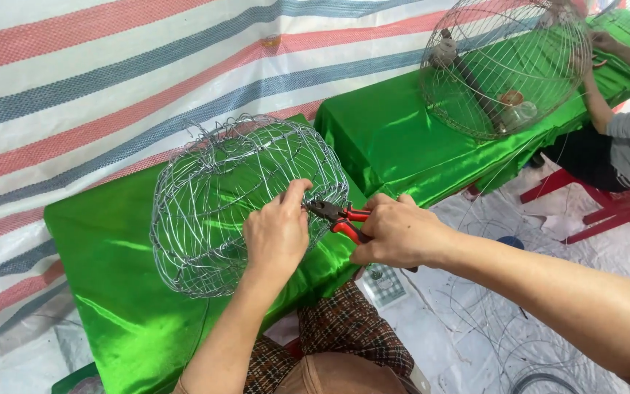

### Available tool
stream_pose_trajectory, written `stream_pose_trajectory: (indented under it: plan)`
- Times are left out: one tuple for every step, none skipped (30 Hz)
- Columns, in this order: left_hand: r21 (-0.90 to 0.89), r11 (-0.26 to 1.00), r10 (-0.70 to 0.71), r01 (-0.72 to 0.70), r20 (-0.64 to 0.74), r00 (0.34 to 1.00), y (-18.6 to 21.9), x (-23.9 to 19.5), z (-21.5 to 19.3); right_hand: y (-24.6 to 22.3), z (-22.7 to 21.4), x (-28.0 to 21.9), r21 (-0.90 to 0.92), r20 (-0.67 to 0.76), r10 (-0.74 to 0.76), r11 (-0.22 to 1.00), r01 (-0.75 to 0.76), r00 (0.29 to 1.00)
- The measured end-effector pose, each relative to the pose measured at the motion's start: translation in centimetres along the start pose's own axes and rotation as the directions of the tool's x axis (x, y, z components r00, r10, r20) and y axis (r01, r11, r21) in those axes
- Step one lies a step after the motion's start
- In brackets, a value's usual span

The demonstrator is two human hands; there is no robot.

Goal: Trimming and bending wire mesh to finalize the shape and structure of a wire birdcage

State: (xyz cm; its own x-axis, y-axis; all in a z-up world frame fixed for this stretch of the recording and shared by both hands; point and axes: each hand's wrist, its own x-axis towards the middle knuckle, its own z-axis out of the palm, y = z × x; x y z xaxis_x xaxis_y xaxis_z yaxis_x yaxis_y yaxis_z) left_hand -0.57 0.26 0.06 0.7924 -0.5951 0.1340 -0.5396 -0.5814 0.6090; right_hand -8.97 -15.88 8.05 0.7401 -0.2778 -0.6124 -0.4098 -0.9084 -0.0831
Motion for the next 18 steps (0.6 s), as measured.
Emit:
stream_pose_trajectory:
  plan:
    - [-0.002, 1.000, -0.002, 0.002, 0.006, 1.000, -0.1, 0.0, 0.0, 0.1, -0.3, 0.1, 0.002, 0.006, 0.002, 1.000, -0.002, 1.000]
    - [-0.004, 1.000, -0.005, 0.005, 0.005, 1.000, -0.2, 0.0, 0.0, 0.2, -0.5, 0.2, -0.042, 0.004, -0.030, 0.999, 0.030, 1.000]
    - [-0.003, 1.000, -0.005, 0.005, 0.006, 1.000, -0.2, 0.1, 0.0, 0.3, -0.8, 0.3, -0.083, 0.002, -0.061, 0.995, 0.061, 0.998]
    - [-0.002, 1.000, -0.004, 0.004, 0.012, 1.000, -0.1, -0.3, -0.2, 0.9, -1.1, 0.6, -0.077, 0.005, -0.059, 0.995, 0.059, 0.998]
    - [-0.010, 1.000, -0.007, 0.007, 0.018, 1.000, 0.1, -0.4, -0.5, 1.3, -1.5, 1.0, -0.010, 0.009, -0.108, 0.994, 0.108, 0.994]
    - [-0.017, 1.000, -0.010, 0.010, 0.024, 1.000, 0.3, -0.6, -0.9, 1.8, -2.0, 1.3, 0.057, 0.009, -0.158, 0.986, 0.157, 0.987]
    - [-0.014, 1.000, -0.015, 0.015, 0.021, 1.000, 0.2, -0.5, -0.9, 1.9, -1.9, 1.5, 0.056, 0.011, -0.164, 0.985, 0.163, 0.986]
    - [-0.016, 1.000, -0.017, 0.017, 0.017, 1.000, 0.2, -0.5, -0.9, 1.9, -1.8, 1.7, 0.032, 0.005, -0.175, 0.984, 0.175, 0.985]
    - [-0.017, 1.000, -0.016, 0.016, 0.018, 1.000, 0.1, -0.4, -0.8, 2.1, -1.5, 1.8, 0.012, 0.000, -0.184, 0.983, 0.184, 0.983]
    - [-0.013, 1.000, -0.020, 0.020, 0.020, 1.000, -0.1, -0.6, -0.7, 2.3, -0.7, 2.1, 0.015, 0.002, -0.188, 0.982, 0.188, 0.982]
    - [-0.018, 1.000, -0.018, 0.019, 0.008, 1.000, -0.2, -0.7, -0.7, 2.6, 0.0, 2.4, 0.055, 0.009, -0.168, 0.984, 0.168, 0.986]
    - [-0.022, 1.000, -0.017, 0.017, -0.003, 1.000, -0.2, -0.8, -0.7, 2.8, 0.7, 2.6, 0.094, 0.016, -0.149, 0.985, 0.147, 0.989]
    - [-0.018, 1.000, -0.015, 0.015, 0.000, 1.000, -0.2, -0.9, -0.7, 2.8, 0.9, 2.5, 0.100, 0.015, -0.149, 0.984, 0.147, 0.989]
    - [-0.022, 1.000, -0.009, 0.009, -0.008, 1.000, -0.2, -0.9, -0.7, 2.7, 1.1, 2.4, 0.103, 0.006, -0.157, 0.982, 0.156, 0.988]
    - [-0.026, 1.000, -0.005, 0.005, -0.017, 1.000, -0.2, -1.0, -0.7, 2.6, 1.2, 2.4, 0.103, -0.001, -0.167, 0.981, 0.166, 0.986]
    - [-0.024, 1.000, -0.006, 0.006, -0.016, 1.000, -0.4, -1.0, -0.6, 2.2, 1.1, 2.2, 0.106, 0.000, -0.169, 0.980, 0.168, 0.986]
    - [-0.017, 1.000, 0.007, -0.008, -0.014, 1.000, -0.6, -1.1, -0.6, 1.9, 1.0, 1.9, 0.105, -0.008, -0.159, 0.982, 0.159, 0.987]
    - [-0.010, 1.000, 0.020, -0.021, -0.012, 1.000, -0.8, -1.1, -0.5, 1.5, 1.0, 1.6, 0.105, -0.015, -0.150, 0.983, 0.151, 0.989]
